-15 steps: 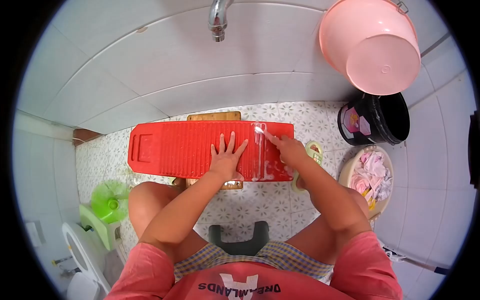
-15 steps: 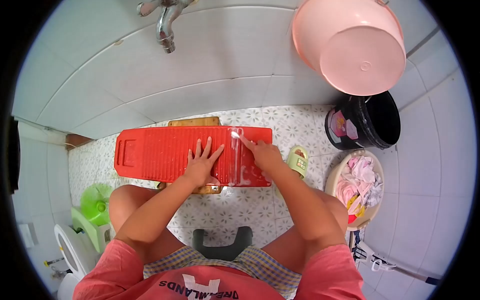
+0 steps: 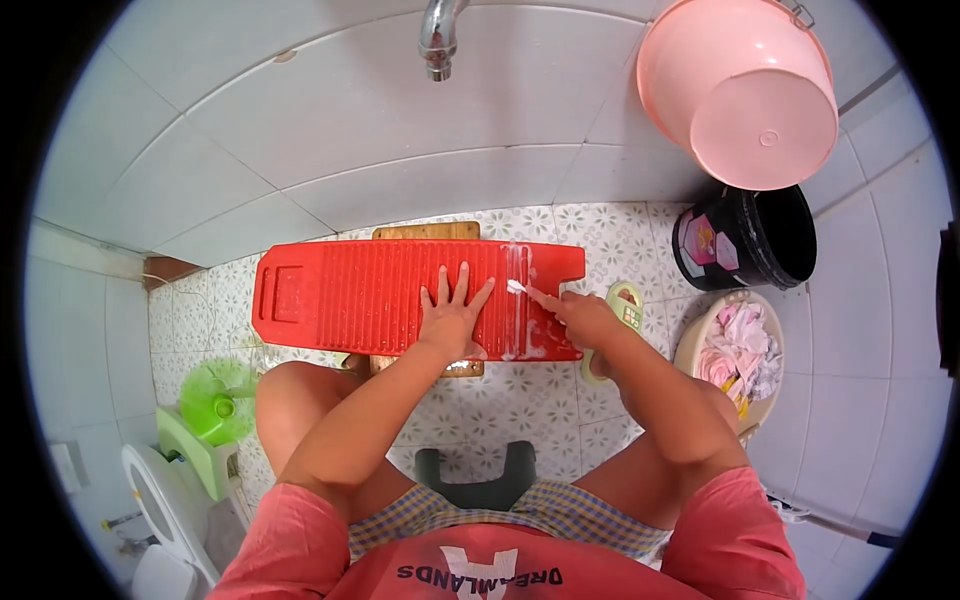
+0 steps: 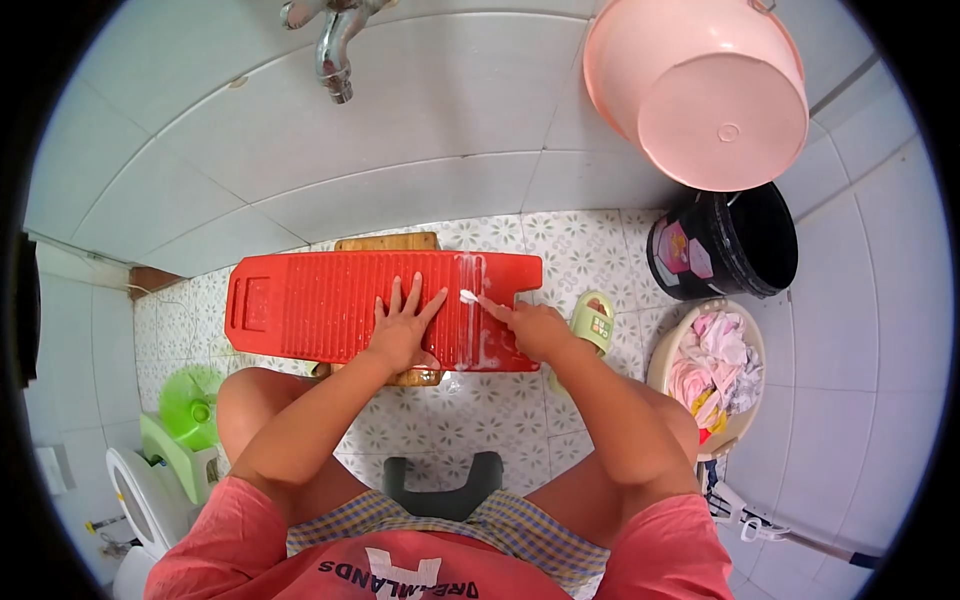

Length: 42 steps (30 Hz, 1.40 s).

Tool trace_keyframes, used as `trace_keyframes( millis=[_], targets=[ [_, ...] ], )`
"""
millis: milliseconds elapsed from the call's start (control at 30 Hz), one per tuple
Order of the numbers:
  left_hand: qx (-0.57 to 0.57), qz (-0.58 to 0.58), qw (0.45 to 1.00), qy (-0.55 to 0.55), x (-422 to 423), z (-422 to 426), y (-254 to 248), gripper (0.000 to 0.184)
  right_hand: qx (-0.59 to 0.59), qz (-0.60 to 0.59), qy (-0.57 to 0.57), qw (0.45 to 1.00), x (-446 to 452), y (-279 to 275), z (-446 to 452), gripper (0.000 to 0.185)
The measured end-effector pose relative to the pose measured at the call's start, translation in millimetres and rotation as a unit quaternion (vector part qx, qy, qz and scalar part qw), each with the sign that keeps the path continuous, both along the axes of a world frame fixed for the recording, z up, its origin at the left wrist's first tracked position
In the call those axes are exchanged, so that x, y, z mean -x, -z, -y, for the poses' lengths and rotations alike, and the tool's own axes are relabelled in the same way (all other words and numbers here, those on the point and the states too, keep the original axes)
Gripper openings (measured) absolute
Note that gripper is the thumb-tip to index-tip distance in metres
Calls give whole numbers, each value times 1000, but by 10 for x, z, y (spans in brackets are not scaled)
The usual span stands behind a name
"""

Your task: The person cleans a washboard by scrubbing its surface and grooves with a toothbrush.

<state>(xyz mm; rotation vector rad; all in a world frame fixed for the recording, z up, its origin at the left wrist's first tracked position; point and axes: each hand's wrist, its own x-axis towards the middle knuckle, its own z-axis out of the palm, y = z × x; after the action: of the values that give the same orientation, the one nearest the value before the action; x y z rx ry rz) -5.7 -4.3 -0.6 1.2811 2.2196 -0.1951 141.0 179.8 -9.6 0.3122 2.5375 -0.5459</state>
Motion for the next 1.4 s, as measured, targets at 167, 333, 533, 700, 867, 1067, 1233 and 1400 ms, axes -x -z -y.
trace_keyframes(
  millis=[167,333,533,700,867,1067,1233,1400],
  targets=[
    [-5,-4,1000,-6,-9,7,11,124,-40,-34,71,996,232,89,-77,83],
    [-5,1,1000,-7,-22,0,-4,124,-46,-47,75,995,275,67,-121,85],
    [-3,0,1000,-6,-27,-5,24,122,0,-5,19,1000,16,36,-32,84],
    [-1,4,1000,-3,-23,-10,7,121,-9,-31,12,999,62,65,-70,83],
    [-3,2,1000,-6,-39,-14,-1,123,-40,-84,74,993,251,186,-159,83],
    [-11,-1,1000,-5,-43,-8,38,123,20,7,42,999,118,109,-127,86],
    [-11,-1,1000,-4,-42,-10,32,124,-2,-3,35,999,101,44,-93,87],
    [-17,-1,1000,-5,-49,1,33,124,-21,-51,81,995,253,167,-171,87]
  ],
)
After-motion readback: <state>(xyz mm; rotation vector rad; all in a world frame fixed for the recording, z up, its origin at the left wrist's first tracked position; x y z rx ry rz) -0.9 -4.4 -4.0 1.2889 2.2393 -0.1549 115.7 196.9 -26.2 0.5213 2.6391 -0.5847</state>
